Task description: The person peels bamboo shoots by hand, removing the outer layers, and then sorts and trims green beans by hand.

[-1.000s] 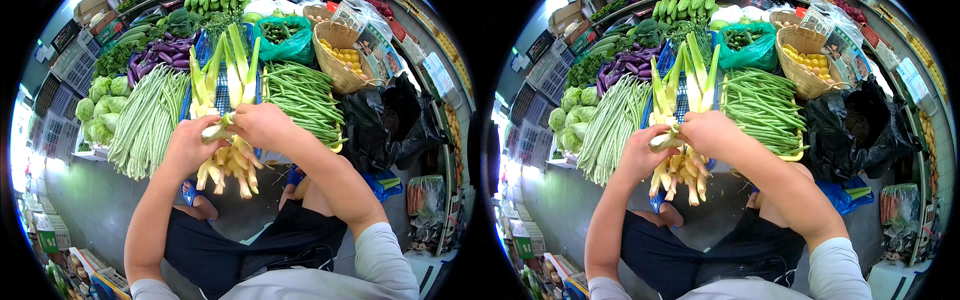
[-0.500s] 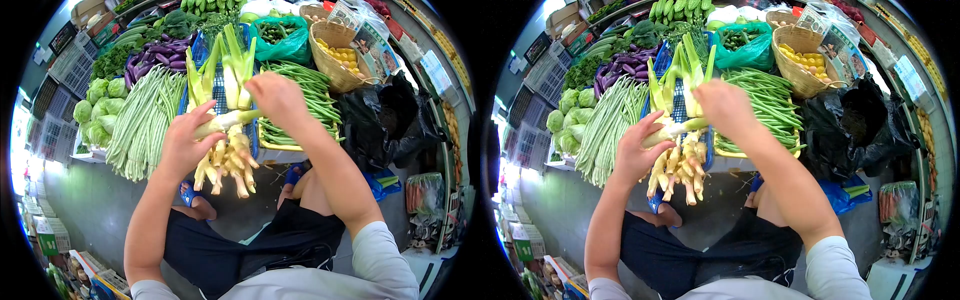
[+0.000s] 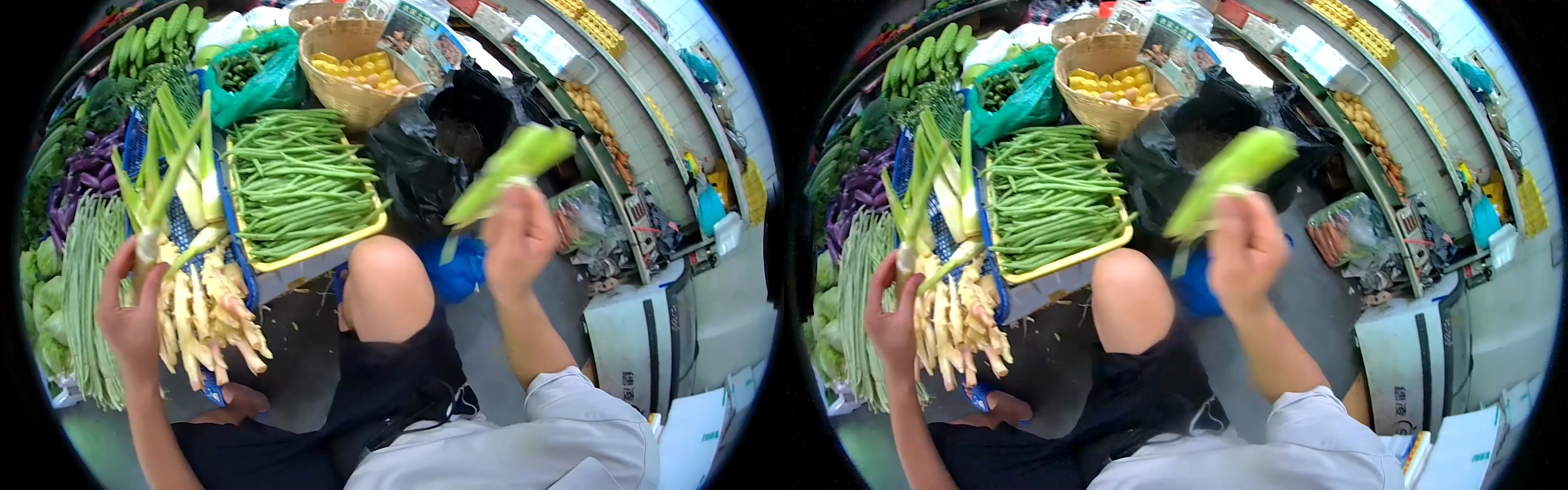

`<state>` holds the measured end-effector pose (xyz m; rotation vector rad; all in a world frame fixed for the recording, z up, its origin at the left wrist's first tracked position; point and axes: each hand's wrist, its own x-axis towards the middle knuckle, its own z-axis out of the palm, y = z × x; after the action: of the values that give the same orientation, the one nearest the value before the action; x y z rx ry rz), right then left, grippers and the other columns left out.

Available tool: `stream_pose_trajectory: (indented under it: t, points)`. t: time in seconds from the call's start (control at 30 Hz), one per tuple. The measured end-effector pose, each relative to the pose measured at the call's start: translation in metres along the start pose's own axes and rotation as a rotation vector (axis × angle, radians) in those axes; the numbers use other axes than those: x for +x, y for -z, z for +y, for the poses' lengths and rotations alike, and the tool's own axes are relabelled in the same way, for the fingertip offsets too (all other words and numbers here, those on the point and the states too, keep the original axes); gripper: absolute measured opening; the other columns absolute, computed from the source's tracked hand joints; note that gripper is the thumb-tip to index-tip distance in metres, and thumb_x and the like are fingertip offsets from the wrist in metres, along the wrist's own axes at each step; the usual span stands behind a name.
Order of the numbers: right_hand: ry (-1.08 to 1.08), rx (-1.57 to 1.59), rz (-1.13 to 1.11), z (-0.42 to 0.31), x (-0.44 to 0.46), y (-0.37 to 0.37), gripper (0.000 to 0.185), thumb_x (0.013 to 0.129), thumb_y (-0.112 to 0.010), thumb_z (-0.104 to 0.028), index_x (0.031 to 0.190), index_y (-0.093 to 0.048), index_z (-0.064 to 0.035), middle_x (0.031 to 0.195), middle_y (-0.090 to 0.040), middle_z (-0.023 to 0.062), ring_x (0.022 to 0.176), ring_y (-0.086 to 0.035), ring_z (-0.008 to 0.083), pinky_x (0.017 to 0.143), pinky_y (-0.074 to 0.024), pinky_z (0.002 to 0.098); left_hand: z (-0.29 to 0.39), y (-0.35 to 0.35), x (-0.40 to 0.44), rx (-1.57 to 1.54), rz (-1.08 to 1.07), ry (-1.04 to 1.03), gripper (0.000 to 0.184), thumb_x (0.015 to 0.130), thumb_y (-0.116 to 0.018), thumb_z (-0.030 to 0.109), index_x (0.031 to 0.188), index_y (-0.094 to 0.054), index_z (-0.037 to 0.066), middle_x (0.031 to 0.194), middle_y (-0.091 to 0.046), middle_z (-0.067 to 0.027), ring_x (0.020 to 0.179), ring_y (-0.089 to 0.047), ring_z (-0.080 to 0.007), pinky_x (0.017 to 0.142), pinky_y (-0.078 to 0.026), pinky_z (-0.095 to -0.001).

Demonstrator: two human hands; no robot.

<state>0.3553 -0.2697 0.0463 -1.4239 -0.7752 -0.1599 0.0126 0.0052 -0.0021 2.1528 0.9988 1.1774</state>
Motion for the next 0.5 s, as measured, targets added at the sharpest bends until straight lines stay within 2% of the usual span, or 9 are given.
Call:
stream_pose_trajectory:
  t: [0.07, 0.1, 0.23, 0.3, 0.33, 0.37, 0.4, 0.47, 0.5]
  points:
    - [0.166, -0.203, 0.203, 0.01, 0.011, 0.054, 0.019, 0.109, -0.058, -0.016, 0.096, -0.065, -0.0044, 0.066, -0.048, -0.0075, 0.053, -0.04, 0.0002, 0.046, -0.0281, 0.0209, 0.001, 0.002, -0.001, -0.018, 0.038, 0.019, 0.043, 0.09, -0.08, 0.003, 0.131, -0.069, 0.004, 0.122, -0.073, -0.0072, 0.113, -0.065, -0.0173, 0.102, -0.049, -0.0316]
    - [0.135, -0.231, 0.328, 0.011, 0.019, 0.07, 0.023, 0.109, -0.057, -0.021, 0.095, -0.064, -0.0044, 0.063, -0.046, -0.0077, 0.051, -0.038, 0.0009, 0.045, -0.027, 0.0215, -0.001, 0.004, 0.0, 0.038, 0.045, -0.004, 0.042, 0.09, -0.079, 0.002, 0.132, -0.069, 0.003, 0.124, -0.072, -0.0075, 0.114, -0.064, -0.0171, 0.103, -0.048, -0.0317]
    - [-0.076, -0.035, 0.439, 0.071, 0.043, 0.144, 0.026, 0.108, -0.059, -0.027, 0.095, -0.064, -0.0051, 0.06, -0.044, -0.0064, 0.048, -0.037, 0.0034, 0.044, -0.0279, 0.0229, -0.004, 0.003, 0.0, -0.022, 0.125, -0.024, 0.043, 0.093, -0.077, 0.001, 0.134, -0.066, 0.0, 0.128, -0.07, -0.0091, 0.119, -0.063, -0.0182, 0.106, -0.048, -0.0328]
    - [-0.388, -0.05, 0.491, 0.122, 0.042, 0.172, 0.026, 0.107, -0.061, -0.03, 0.092, -0.062, -0.0094, 0.062, -0.048, -0.0048, 0.047, -0.036, 0.0044, 0.044, -0.0298, 0.0226, -0.001, 0.003, 0.0, -0.098, 0.153, -0.027, 0.043, 0.093, -0.077, 0.002, 0.135, -0.065, 0.0, 0.129, -0.07, -0.0091, 0.121, -0.063, -0.0185, 0.107, -0.047, -0.0331]
    - [-0.651, -0.073, 0.46, 0.151, 0.037, 0.184, 0.025, 0.105, -0.064, -0.032, 0.094, -0.063, -0.0092, 0.068, -0.055, -0.0011, 0.049, -0.042, 0.0072, 0.045, -0.034, 0.0228, 0.002, 0.004, 0.0, -0.091, 0.159, -0.034, 0.043, 0.093, -0.077, 0.002, 0.135, -0.065, 0.0, 0.129, -0.07, -0.0091, 0.121, -0.063, -0.0185, 0.107, -0.047, -0.0331]
    - [-0.825, -0.126, 0.355, 0.161, 0.027, 0.184, 0.026, 0.104, -0.065, -0.028, 0.096, -0.063, -0.0038, 0.073, -0.061, 0.0068, 0.054, -0.054, 0.0137, 0.045, -0.0395, 0.0268, 0.005, 0.003, -0.001, -0.04, 0.163, -0.076, 0.044, 0.093, -0.077, 0.001, 0.134, -0.066, 0.001, 0.129, -0.07, -0.0091, 0.12, -0.063, -0.0185, 0.107, -0.047, -0.033]
    - [-0.892, -0.039, 0.436, 0.181, 0.016, 0.18, 0.025, 0.104, -0.064, -0.025, 0.109, -0.065, -0.0005, 0.084, -0.066, 0.0098, 0.063, -0.061, 0.0155, 0.05, -0.0448, 0.0268, 0.007, 0.003, -0.002, 0.018, 0.165, -0.115, 0.044, 0.092, -0.078, 0.001, 0.134, -0.066, 0.001, 0.129, -0.07, -0.0092, 0.12, -0.063, -0.0185, 0.107, -0.047, -0.033]
    - [-0.752, -0.05, 0.563, 0.167, -0.004, 0.146, 0.031, 0.104, -0.064, -0.023, 0.124, -0.063, 0.0009, 0.092, -0.066, 0.008, 0.067, -0.063, 0.0136, 0.055, -0.0472, 0.026, 0.007, 0.0, -0.007, 0.047, 0.197, -0.129, 0.043, 0.09, -0.08, 0.0, 0.131, -0.067, 0.001, 0.127, -0.071, -0.0091, 0.117, -0.065, -0.0188, 0.105, -0.049, -0.033]
    - [-0.595, -0.109, 0.5, 0.159, -0.013, 0.132, 0.031, 0.105, -0.064, -0.024, 0.125, -0.064, 0.0, 0.095, -0.067, 0.0066, 0.066, -0.059, 0.0115, 0.055, -0.046, 0.0246, 0.009, -0.001, -0.009, 0.05, 0.204, -0.152, 0.042, 0.089, -0.08, 0.0, 0.13, -0.068, 0.001, 0.126, -0.071, -0.0094, 0.116, -0.066, -0.0194, 0.104, -0.05, -0.0331]
